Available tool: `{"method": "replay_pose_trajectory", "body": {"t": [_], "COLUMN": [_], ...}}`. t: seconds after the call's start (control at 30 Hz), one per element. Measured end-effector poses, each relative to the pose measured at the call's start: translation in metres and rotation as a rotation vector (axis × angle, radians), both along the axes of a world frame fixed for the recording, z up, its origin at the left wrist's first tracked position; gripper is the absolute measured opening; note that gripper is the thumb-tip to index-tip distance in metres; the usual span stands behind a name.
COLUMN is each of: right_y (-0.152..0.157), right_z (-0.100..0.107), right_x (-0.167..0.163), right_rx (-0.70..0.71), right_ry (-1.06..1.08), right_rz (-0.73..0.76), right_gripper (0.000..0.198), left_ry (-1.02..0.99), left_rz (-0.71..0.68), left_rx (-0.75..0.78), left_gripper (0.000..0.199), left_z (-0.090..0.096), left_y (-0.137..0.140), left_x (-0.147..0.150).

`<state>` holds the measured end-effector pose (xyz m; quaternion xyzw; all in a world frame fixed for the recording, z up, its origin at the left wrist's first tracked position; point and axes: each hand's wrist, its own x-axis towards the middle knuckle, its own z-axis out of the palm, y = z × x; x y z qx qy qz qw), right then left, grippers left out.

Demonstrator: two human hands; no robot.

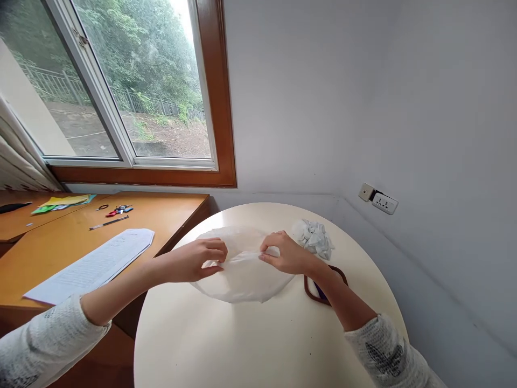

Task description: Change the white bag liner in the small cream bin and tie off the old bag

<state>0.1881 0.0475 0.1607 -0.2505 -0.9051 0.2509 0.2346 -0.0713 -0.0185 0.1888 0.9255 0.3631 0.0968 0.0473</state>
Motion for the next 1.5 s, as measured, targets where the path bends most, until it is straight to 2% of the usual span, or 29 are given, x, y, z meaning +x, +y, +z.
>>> {"method": "replay_pose_trajectory", "body": {"t": [0.1, 0.3, 0.43, 0.53, 0.67, 0.8, 0.9, 1.03, 1.17, 1.23, 1.33, 1.5], "right_y": [-0.003, -0.002, 0.001, 0.003, 0.008, 0.012, 0.013, 0.016, 0.023, 0.028, 0.033, 0.032], "right_z": [0.002, -0.006, -0.014, -0.020, -0.032, -0.049, -0.059, -0.070, -0.080, -0.084, -0.086, -0.088], "right_x": [0.003, -0.001, -0.004, -0.008, -0.014, -0.021, -0.025, -0.030, -0.037, -0.042, -0.048, -0.053], "right_rx": [-0.027, -0.034, -0.106, -0.150, -0.173, -0.342, -0.482, -0.556, -0.541, -0.553, -0.608, -0.653], "right_ry": [-0.085, -0.088, -0.121, -0.094, -0.012, 0.119, 0.219, 0.253, 0.373, 0.434, 0.533, 0.667], "right_rz": [-0.015, -0.073, -0.180, -0.256, -0.338, -0.365, -0.380, -0.390, -0.388, -0.391, -0.491, -0.540], "right_gripper": [0.021, 0.041, 0.046, 0.047, 0.038, 0.024, 0.034, 0.057, 0.066, 0.069, 0.063, 0.032], "left_ry": [0.003, 0.038, -0.026, -0.142, -0.376, -0.661, -0.876, -1.140, -1.446, -1.541, -1.599, -1.613], "left_rz": [0.005, 0.062, 0.169, 0.286, 0.425, 0.556, 0.605, 0.585, 0.473, 0.433, 0.418, 0.393], "left_rx": [-0.013, -0.058, -0.144, -0.230, -0.262, -0.341, -0.474, -0.642, -0.886, -0.961, -0.993, -1.058], "left_gripper": [0.018, 0.031, 0.041, 0.043, 0.041, 0.032, 0.040, 0.059, 0.059, 0.059, 0.059, 0.061], "left_z": [-0.004, -0.007, -0.012, -0.023, -0.043, -0.060, -0.072, -0.086, -0.092, -0.092, -0.091, -0.094], "left_y": [-0.002, -0.004, -0.003, 0.002, 0.011, 0.021, 0.024, 0.025, 0.028, 0.029, 0.028, 0.018], "left_x": [-0.004, -0.009, -0.014, -0.017, -0.016, -0.007, 0.003, 0.013, 0.020, 0.023, 0.025, 0.027]}}
